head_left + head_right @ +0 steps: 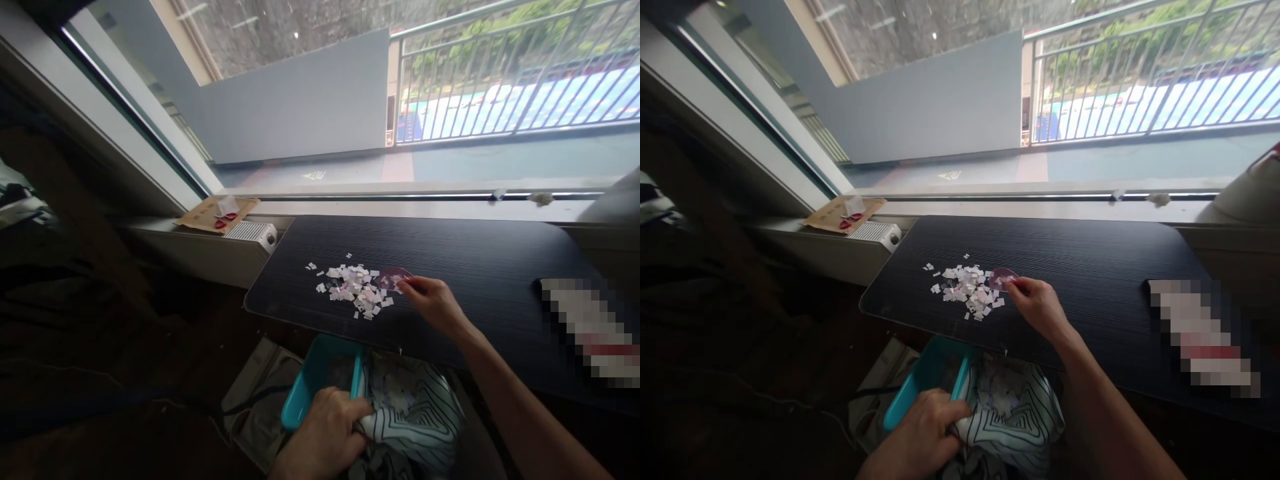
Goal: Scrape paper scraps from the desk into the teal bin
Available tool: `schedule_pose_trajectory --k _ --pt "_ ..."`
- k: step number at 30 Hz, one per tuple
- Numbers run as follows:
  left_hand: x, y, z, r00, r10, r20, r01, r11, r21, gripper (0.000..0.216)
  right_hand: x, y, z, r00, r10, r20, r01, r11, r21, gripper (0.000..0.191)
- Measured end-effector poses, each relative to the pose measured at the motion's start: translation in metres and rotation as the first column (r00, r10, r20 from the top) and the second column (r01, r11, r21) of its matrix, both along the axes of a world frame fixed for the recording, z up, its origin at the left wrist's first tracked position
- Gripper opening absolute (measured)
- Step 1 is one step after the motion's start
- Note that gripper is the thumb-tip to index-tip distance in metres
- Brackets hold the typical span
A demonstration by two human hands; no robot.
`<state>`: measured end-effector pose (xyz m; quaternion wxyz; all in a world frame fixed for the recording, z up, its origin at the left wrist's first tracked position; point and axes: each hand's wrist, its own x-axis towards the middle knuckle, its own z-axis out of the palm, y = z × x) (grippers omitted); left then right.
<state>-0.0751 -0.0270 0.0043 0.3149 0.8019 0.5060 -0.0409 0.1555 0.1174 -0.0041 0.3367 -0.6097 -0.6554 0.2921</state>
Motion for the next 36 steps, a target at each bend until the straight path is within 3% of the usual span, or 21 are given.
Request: schedule_pose_trajectory --k 3,9,14,20,23,28,36 --pt "0.014 -0.003 0.002 0.999 0.021 -0.031 -0.022 1.0 -0.01 0.008 -0.003 0.009 -0.001 0.992 0.122 -0.013 -0.122 0.993 -0.004 0.039" --pt "0.034 -0.002 0.009 0.994 0.003 -0.107 -0.007 0.999 -0.034 0.009 0.033 -0.007 -0.004 1.0 -0.001 0.014 0.001 1.0 -0.024 0.037" --pt "0.039 -0.004 0.014 0.992 0.024 -0.125 -0.025 1.0 -0.005 0.009 0.025 -0.012 -0.006 0.986 0.137 -0.096 -0.138 0.99 0.0 0.038" --pt "0.037 -0.003 0.015 0.994 0.013 -0.113 -0.017 0.999 -0.038 0.008 0.026 -0.011 0.0 1.0 0.003 0.019 -0.004 0.998 0.065 0.034" --pt "0.039 0.003 0.013 0.991 -0.04 -0.124 0.036 0.999 -0.032 0.008 0.018 -0.004 0.008 0.996 0.085 0.013 -0.086 0.993 0.082 0.033" --pt "0.046 0.011 0.011 0.982 -0.121 -0.144 0.117 0.993 -0.035 0.01 -0.004 0.023 0.016 0.966 0.186 0.18 -0.208 0.972 0.109 0.037" --pt "0.054 0.027 0.014 0.975 -0.157 -0.158 0.143 0.985 -0.091 0.012 0.017 0.022 0.016 0.932 0.232 0.278 -0.274 0.954 0.121 0.034"
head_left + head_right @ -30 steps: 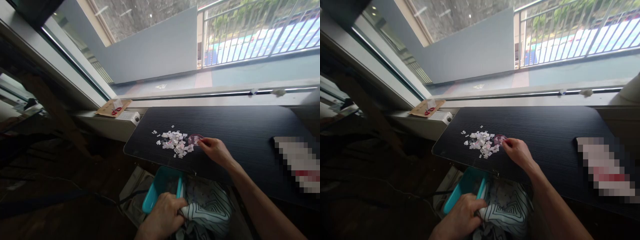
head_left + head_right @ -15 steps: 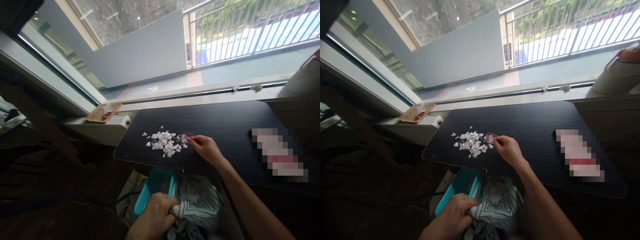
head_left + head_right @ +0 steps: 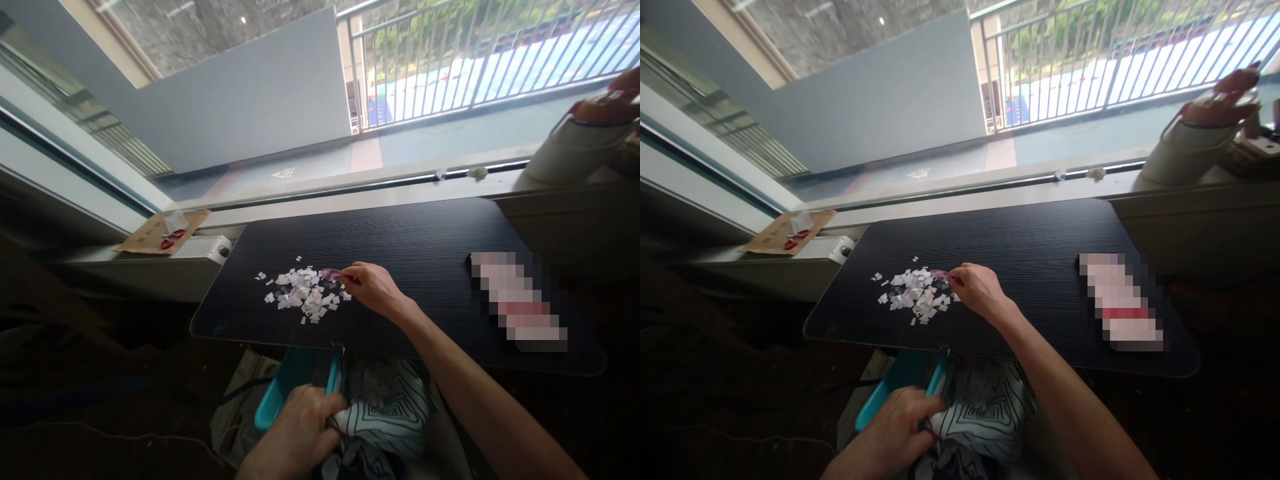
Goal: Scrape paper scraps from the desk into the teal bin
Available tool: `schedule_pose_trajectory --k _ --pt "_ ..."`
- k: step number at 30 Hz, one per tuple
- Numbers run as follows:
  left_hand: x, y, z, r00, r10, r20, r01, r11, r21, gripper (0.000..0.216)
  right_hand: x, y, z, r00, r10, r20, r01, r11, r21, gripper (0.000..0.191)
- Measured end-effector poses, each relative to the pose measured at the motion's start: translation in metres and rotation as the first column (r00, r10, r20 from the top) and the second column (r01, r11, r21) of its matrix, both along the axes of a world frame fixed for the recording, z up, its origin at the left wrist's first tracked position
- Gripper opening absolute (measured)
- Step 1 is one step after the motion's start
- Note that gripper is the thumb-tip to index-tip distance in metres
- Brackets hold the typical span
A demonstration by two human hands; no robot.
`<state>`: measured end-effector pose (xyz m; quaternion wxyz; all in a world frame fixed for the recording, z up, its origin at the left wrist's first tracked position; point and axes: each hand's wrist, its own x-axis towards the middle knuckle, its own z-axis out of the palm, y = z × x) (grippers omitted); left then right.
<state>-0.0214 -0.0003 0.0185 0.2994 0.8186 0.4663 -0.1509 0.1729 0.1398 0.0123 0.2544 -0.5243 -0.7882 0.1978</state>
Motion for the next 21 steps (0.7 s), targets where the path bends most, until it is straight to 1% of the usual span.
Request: schedule_pose_trajectory --k 4,6,8,10,14,18,21 --pt "0.003 0.009 0.003 0.999 -0.03 -0.014 0.029 0.999 -0.034 0.014 -0.02 0.011 0.003 1.0 0.031 -0.006 -0.031 0.999 0.025 0.033" --pt "0.003 0.011 0.002 0.999 -0.044 -0.01 0.044 0.999 -0.026 0.013 -0.03 0.019 0.002 0.998 0.053 0.019 -0.053 0.999 0.009 0.031" --pt "0.003 0.012 0.0 0.999 -0.046 -0.004 0.046 0.999 -0.01 0.013 -0.034 0.023 0.0 0.997 0.067 0.042 -0.067 0.998 -0.008 0.03" --pt "0.002 0.011 -0.002 0.999 -0.039 0.003 0.039 0.999 0.0 0.012 -0.03 0.02 -0.001 0.994 0.09 0.065 -0.089 0.996 -0.016 0.029" --pt "0.002 0.012 -0.004 0.999 -0.038 0.022 0.038 0.999 0.0 0.013 -0.01 0.0 0.002 0.987 0.121 0.102 -0.12 0.993 -0.023 0.028" --pt "0.003 0.016 -0.001 0.998 -0.059 0.016 0.059 0.998 -0.017 0.013 0.002 -0.019 0.007 0.999 0.041 0.001 -0.041 0.999 0.003 0.027" --pt "0.003 0.017 -0.001 0.996 -0.086 0.025 0.086 0.996 -0.013 0.012 0.007 -0.028 0.004 0.999 -0.01 -0.04 0.009 1.0 -0.03 0.027"
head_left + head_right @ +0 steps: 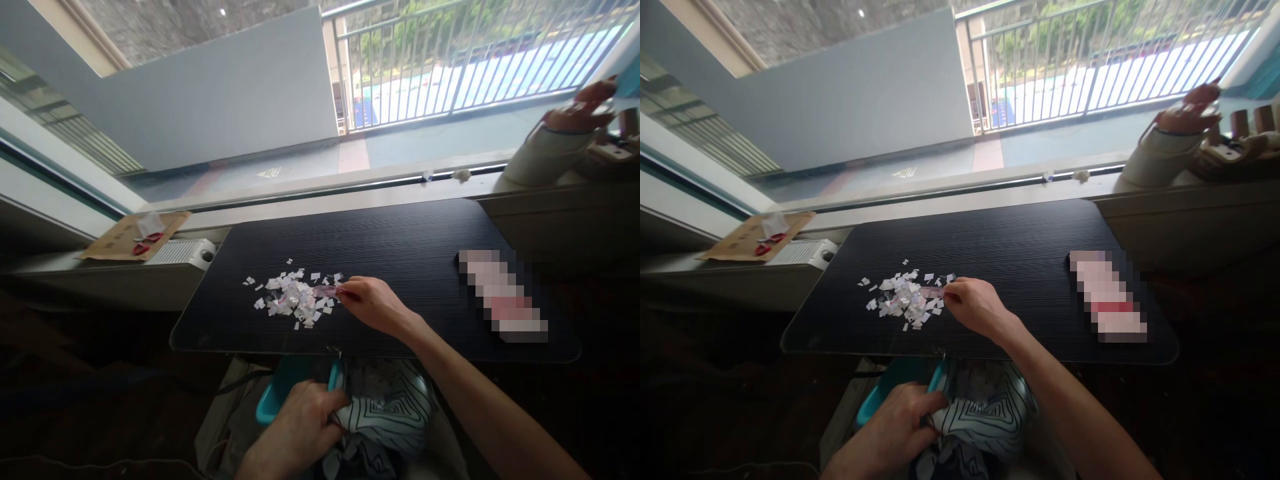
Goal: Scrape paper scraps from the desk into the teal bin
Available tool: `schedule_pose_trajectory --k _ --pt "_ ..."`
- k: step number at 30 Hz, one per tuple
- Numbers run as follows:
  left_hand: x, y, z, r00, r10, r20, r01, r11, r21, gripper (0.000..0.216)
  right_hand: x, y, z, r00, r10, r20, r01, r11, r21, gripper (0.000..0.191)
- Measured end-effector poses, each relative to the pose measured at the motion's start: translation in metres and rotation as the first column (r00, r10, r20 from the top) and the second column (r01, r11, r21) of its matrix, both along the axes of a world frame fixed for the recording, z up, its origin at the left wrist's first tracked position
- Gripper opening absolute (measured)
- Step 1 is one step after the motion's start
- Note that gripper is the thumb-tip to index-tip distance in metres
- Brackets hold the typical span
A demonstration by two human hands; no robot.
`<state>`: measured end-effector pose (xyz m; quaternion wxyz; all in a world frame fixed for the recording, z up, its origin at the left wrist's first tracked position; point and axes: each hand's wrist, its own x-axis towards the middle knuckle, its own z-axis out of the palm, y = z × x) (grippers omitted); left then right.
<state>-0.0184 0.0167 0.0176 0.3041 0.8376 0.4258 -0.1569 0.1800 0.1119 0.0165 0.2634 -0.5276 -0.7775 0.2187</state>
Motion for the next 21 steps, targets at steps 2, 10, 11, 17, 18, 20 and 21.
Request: schedule_pose_trajectory --k 2,10,11,17,18,20,21 --pt "-0.001 -0.001 -0.002 1.0 -0.017 0.018 0.016 1.0 0.019 0.011 0.005 -0.004 -0.005 0.997 -0.081 0.001 0.081 0.995 -0.057 0.03" --pt "-0.012 -0.012 -0.013 0.998 0.023 0.057 -0.025 0.999 0.041 0.011 0.063 -0.024 -0.006 0.894 -0.398 0.204 0.414 0.91 -0.037 0.044" --pt "-0.012 -0.013 -0.013 0.997 0.031 0.066 -0.033 0.999 0.04 0.011 0.078 -0.025 -0.005 0.877 -0.432 0.212 0.433 0.9 0.047 0.043" --pt "-0.009 -0.014 -0.01 0.996 0.06 0.065 -0.059 0.998 -0.011 0.013 0.167 -0.013 -0.023 0.756 -0.596 0.269 0.56 0.803 0.206 0.047" --pt "-0.008 -0.014 -0.009 0.996 0.062 0.061 -0.061 0.998 -0.024 0.013 0.174 -0.011 -0.027 0.753 -0.593 0.284 0.555 0.805 0.21 0.047" --pt "-0.006 -0.013 -0.008 0.996 0.071 0.059 -0.068 0.997 -0.044 0.015 0.179 -0.011 -0.034 0.746 -0.587 0.315 0.545 0.81 0.218 0.046" --pt "-0.005 -0.012 -0.008 0.996 0.075 0.057 -0.073 0.996 -0.049 0.015 0.179 -0.013 -0.036 0.741 -0.587 0.326 0.542 0.809 0.226 0.045"
